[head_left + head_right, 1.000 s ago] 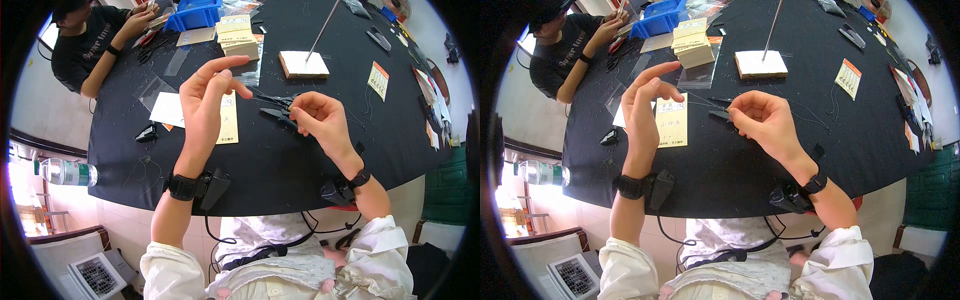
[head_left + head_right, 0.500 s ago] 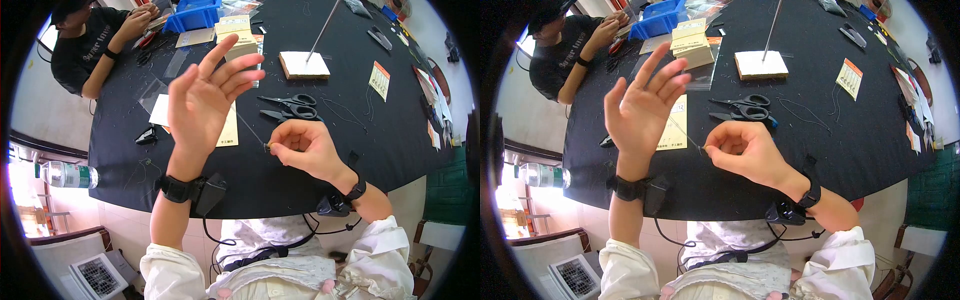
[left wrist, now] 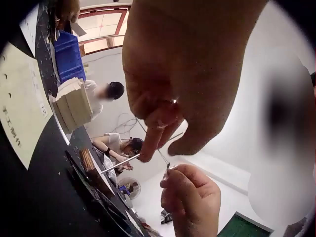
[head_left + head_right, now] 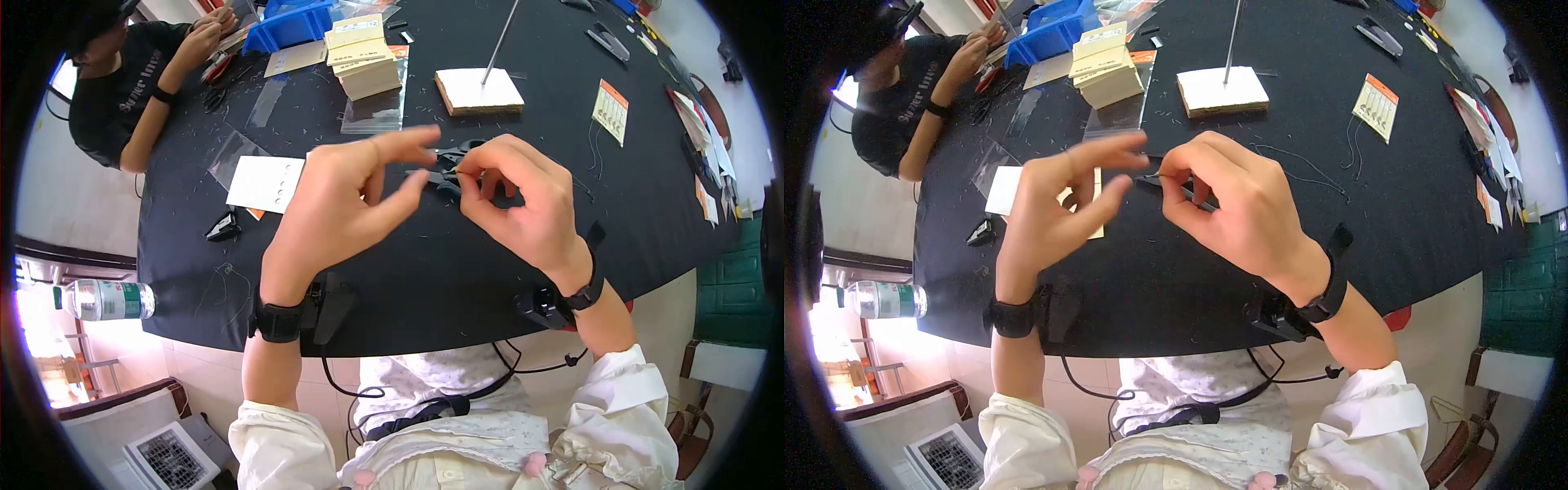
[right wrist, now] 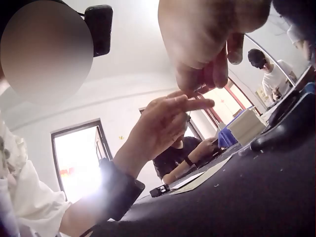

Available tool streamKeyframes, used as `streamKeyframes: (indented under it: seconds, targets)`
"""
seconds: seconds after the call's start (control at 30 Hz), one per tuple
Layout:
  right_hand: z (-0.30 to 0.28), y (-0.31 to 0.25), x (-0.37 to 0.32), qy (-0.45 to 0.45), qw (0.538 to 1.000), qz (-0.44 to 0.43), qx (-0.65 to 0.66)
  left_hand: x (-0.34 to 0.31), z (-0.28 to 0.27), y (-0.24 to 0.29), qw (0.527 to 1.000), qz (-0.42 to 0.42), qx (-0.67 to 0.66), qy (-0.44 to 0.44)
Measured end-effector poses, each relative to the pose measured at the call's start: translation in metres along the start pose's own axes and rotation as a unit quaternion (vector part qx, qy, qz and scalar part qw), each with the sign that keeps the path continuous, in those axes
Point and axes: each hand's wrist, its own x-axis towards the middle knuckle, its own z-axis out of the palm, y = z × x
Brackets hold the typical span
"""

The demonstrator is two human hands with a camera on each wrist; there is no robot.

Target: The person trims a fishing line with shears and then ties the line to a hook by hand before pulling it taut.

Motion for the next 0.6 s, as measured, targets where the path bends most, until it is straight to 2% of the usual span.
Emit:
streamKeyframes:
  seconds: [0.03,0.17,0.23,0.27,0.33,0.37,0.43,0.6]
  targets:
    - [0.001,0.002,0.0,-0.003,1.0,-0.003,0.003,0.0,0.0,0.001,0.994,-0.001,0.082,-0.065]
    - [-0.005,-0.001,0.002,-0.05,0.998,0.041,0.005,0.0,0.006,0.002,0.992,0.04,0.109,-0.051]
    - [-0.008,0.0,0.003,-0.094,0.981,0.137,0.102,-0.001,0.006,0.001,0.992,0.05,0.101,-0.058]
    - [-0.011,0.0,0.005,-0.094,0.98,0.14,0.102,-0.001,0.006,0.001,0.992,0.061,0.096,-0.062]
    - [-0.018,0.001,0.008,-0.18,0.93,0.26,0.185,-0.002,0.007,0.001,0.99,0.064,0.096,-0.076]
    - [-0.019,0.003,0.009,-0.179,0.93,0.262,0.184,-0.002,0.008,0.002,0.989,0.068,0.098,-0.087]
    - [-0.02,0.007,0.01,-0.212,0.895,0.303,0.251,-0.002,0.009,0.002,0.99,0.068,0.096,-0.082]
    - [-0.02,0.007,0.01,-0.196,0.884,0.32,0.278,-0.001,0.01,0.01,0.991,0.035,0.115,-0.06]
